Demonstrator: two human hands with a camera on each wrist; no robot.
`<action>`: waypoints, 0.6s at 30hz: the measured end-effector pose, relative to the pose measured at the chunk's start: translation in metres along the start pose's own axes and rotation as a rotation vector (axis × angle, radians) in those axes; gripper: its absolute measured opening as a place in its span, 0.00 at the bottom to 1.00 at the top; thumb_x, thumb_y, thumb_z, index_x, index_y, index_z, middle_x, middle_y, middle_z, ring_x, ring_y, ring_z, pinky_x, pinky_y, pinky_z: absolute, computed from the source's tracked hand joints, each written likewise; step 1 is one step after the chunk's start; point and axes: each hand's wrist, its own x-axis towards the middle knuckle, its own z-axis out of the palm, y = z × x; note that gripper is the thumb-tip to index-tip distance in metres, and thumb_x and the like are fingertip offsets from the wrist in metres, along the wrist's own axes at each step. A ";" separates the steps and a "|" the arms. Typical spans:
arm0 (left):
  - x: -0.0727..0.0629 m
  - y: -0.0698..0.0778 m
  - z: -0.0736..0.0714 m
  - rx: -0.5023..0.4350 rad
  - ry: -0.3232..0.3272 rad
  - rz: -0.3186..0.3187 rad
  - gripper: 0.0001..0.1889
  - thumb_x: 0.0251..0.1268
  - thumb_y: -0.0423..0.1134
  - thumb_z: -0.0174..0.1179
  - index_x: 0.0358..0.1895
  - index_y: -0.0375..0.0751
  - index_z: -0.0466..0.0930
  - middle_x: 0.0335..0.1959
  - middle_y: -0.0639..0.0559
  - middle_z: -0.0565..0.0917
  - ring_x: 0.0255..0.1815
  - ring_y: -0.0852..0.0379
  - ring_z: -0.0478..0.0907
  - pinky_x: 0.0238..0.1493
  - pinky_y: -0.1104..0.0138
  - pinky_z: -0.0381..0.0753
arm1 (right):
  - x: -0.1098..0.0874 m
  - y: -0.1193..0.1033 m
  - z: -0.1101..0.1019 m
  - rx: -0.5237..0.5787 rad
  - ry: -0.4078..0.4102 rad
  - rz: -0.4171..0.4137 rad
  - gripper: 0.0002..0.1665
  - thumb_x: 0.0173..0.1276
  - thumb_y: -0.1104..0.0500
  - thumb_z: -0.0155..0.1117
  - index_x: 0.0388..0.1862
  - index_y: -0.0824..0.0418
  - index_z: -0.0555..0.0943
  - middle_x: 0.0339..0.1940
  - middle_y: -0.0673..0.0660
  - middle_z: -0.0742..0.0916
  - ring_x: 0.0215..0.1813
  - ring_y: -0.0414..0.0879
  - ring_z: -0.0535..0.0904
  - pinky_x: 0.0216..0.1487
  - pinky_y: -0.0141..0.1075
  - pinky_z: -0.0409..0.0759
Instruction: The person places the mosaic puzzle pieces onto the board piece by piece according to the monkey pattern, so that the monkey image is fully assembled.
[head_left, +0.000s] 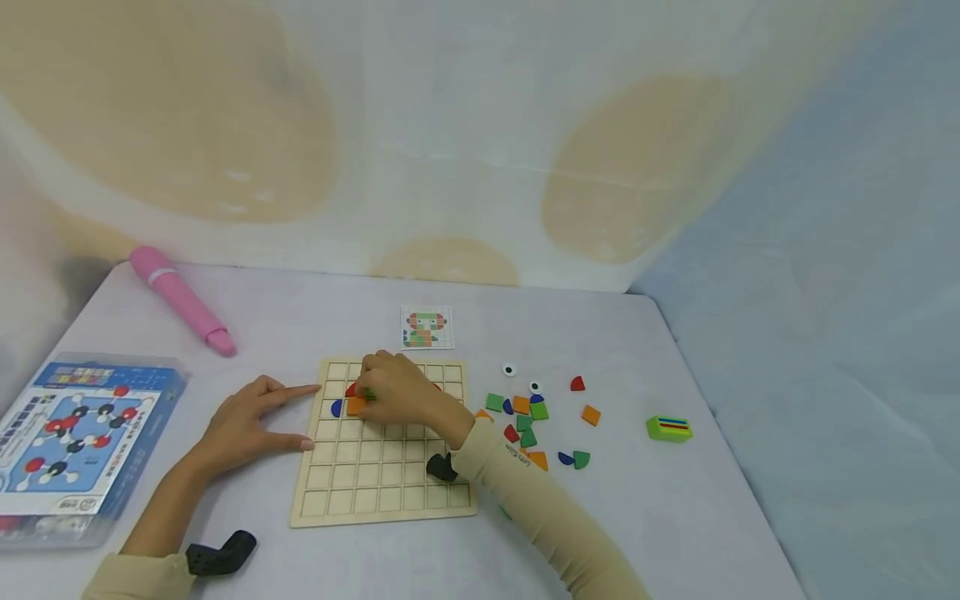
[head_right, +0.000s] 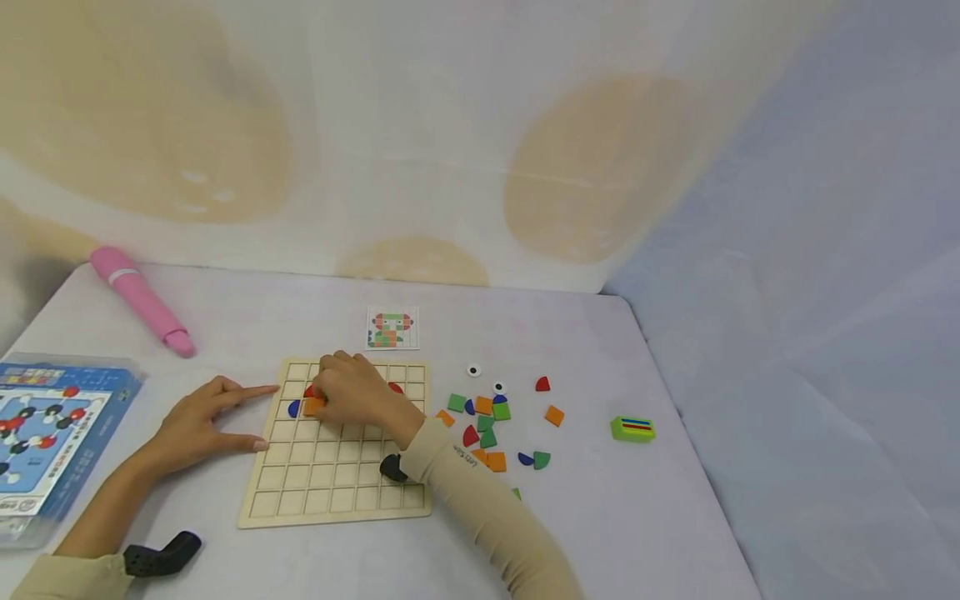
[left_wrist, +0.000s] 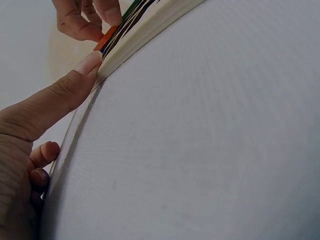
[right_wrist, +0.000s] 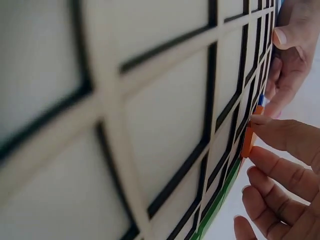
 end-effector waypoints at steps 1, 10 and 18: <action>0.000 0.000 0.000 0.002 -0.004 0.000 0.42 0.40 0.63 0.77 0.65 0.55 0.79 0.37 0.53 0.71 0.33 0.57 0.62 0.35 0.65 0.59 | 0.000 -0.001 0.000 -0.008 0.000 0.006 0.13 0.64 0.46 0.71 0.43 0.50 0.89 0.46 0.47 0.83 0.45 0.41 0.73 0.41 0.29 0.69; 0.000 0.002 -0.002 0.019 -0.025 -0.017 0.43 0.41 0.64 0.76 0.65 0.54 0.78 0.38 0.51 0.71 0.34 0.55 0.63 0.36 0.64 0.59 | -0.001 -0.010 0.006 -0.006 0.012 0.078 0.11 0.66 0.45 0.70 0.42 0.48 0.87 0.43 0.45 0.83 0.45 0.40 0.73 0.41 0.28 0.69; 0.000 -0.001 -0.001 0.013 -0.028 -0.023 0.43 0.41 0.64 0.76 0.65 0.54 0.78 0.39 0.51 0.72 0.35 0.55 0.64 0.36 0.64 0.59 | -0.005 -0.012 0.004 -0.021 0.002 0.101 0.10 0.66 0.45 0.69 0.42 0.46 0.87 0.42 0.45 0.81 0.43 0.40 0.70 0.44 0.30 0.69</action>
